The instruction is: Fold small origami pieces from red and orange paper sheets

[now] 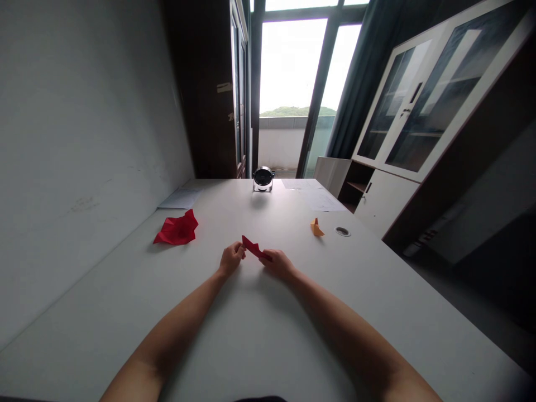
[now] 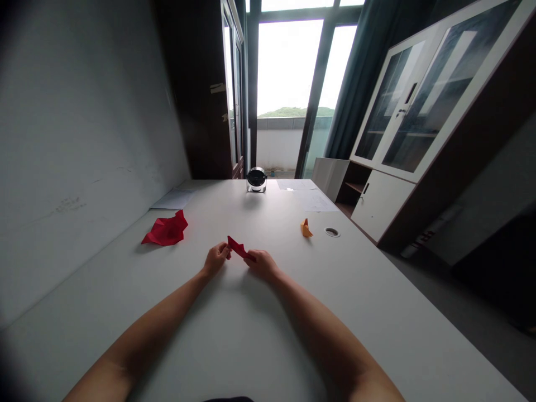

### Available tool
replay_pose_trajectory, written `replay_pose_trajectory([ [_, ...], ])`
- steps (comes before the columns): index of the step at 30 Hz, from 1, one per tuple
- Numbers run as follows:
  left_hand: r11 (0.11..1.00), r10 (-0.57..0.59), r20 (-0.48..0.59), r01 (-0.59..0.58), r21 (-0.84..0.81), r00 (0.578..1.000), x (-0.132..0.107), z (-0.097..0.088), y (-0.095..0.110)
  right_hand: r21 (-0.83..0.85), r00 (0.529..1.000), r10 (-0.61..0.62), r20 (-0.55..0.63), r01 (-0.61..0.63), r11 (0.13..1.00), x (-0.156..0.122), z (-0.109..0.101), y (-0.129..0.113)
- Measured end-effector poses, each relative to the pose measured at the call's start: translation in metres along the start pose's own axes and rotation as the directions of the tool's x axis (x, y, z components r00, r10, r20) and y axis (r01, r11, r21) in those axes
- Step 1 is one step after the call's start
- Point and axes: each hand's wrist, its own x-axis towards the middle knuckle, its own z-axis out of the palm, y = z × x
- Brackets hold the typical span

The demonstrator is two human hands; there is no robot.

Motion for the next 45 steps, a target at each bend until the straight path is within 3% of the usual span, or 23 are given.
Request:
replay_pose_trajectory([
  [45,1.000,-0.018,0.005,0.018,-0.002,1.000,-0.0003,-0.0010,0.0024,0.006,1.000,-0.006,0.002,0.006,1.000,0.0000,0.0000,0.0013],
])
